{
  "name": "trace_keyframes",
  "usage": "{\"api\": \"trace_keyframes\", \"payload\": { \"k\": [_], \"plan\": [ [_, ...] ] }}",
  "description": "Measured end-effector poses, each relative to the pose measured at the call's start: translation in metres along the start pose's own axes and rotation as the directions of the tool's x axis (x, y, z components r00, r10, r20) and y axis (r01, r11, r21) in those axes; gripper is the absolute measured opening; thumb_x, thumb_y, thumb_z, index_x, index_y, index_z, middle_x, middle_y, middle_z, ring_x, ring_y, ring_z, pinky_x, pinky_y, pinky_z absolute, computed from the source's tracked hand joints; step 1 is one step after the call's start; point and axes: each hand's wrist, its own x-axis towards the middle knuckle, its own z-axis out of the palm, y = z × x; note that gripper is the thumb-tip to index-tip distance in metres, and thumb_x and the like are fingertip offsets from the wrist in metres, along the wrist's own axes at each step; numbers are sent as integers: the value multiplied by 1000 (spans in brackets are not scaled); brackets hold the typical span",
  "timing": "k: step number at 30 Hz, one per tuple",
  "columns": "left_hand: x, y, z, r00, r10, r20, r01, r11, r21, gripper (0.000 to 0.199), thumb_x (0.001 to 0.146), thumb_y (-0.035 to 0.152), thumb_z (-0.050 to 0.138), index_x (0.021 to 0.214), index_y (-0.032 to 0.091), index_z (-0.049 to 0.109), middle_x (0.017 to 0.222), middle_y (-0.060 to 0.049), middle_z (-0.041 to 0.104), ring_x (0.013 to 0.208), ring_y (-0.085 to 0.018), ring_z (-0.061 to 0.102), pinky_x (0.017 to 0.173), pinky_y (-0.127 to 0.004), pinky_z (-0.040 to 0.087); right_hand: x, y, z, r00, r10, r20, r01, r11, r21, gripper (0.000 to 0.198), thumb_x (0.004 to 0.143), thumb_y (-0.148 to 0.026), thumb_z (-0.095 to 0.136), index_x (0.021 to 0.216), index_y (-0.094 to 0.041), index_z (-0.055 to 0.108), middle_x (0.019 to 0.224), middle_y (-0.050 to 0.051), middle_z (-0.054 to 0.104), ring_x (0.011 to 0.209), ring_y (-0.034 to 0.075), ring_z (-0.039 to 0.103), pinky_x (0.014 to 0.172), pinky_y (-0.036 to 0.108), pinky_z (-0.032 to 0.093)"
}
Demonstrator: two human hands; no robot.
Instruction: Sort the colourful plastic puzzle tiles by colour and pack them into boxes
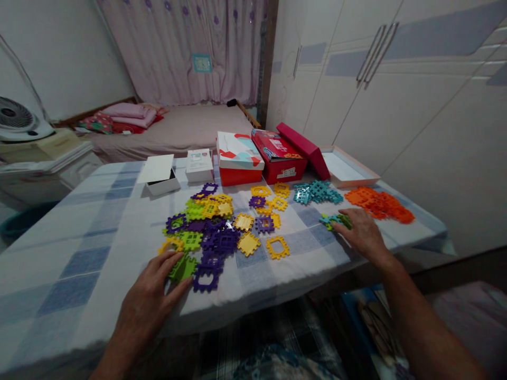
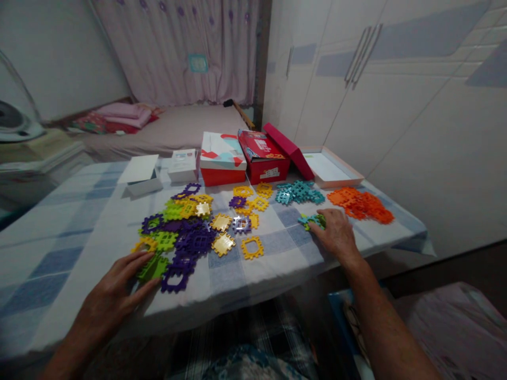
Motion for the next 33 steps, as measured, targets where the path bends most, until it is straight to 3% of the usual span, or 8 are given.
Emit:
{"api": "trace_keyframes", "payload": {
  "k": [5, 11, 15, 21, 25, 29, 33],
  "plan": [
    [-1, 0, 1, 999, 37, 4, -37, 999, 14, 51, 79, 55, 53, 119, 24, 56, 129, -9, 54, 115, -28, 57, 96, -43, 48, -1, -9, 3, 996, -1, 86, -1, 1000, 13, 44, 81, -44, 54, 114, -16, 62, 114, 13, 62, 109, 31, 53, 88, 46, 42],
    [1, 1, 0, 996, 66, -54, -67, 998, -14, 46, 81, 52, 53, 117, 24, 57, 124, -10, 57, 112, -28, 59, 93, -42, 50, 11, -11, 1, 1000, 10, -21, -7, 991, 136, 41, 81, -42, 54, 111, -15, 63, 109, 13, 64, 104, 29, 55, 91, 44, 41],
    [2, 0, -6, 996, 53, -72, -57, 997, -50, 47, 81, 52, 54, 120, 26, 55, 125, -9, 56, 112, -27, 59, 95, -44, 50, 46, -15, -3, 994, 37, -107, -17, 983, 182, 39, 81, -39, 55, 110, -14, 64, 109, 13, 65, 103, 28, 57, 92, 43, 42],
    [4, 6, -10, 994, 29, -107, -41, 992, -116, 47, 80, 52, 56, 117, 24, 59, 123, -9, 58, 111, -28, 59, 96, -47, 50, 113, -21, 5, 994, 92, -60, -79, 978, 195, 42, 79, -37, 55, 111, -10, 65, 108, 14, 66, 99, 27, 60, 91, 39, 44],
    [2, 14, -15, 994, -76, -84, 58, 979, -196, 46, 78, 50, 59, 114, 22, 61, 124, -10, 58, 110, -27, 59, 97, -45, 49, 128, -25, 12, 991, 102, -81, -89, 985, 150, 45, 78, -39, 56, 112, -11, 64, 107, 16, 66, 101, 30, 59, 89, 43, 44],
    [3, 25, -20, 963, -258, -80, 216, 913, -346, 42, 77, 47, 61, 111, 22, 62, 124, -8, 57, 105, -24, 60, 89, -39, 53, 110, -57, 10, 984, -63, -169, 102, 967, 233, 37, 81, -36, 52, 109, -14, 64, 110, 15, 64, 105, 29, 57, 93, 44, 43],
    [9, 37, -22, 880, -474, -16, 379, 723, -577, 44, 75, 48, 63, 110, 21, 63, 118, -7, 62, 98, -21, 63, 87, -37, 53, 74, -119, 0, 928, -368, -59, 354, 821, 447, 28, 85, -33, 50, 105, -19, 64, 107, 10, 64, 101, 25, 59, 91, 41, 46]
  ]
}}
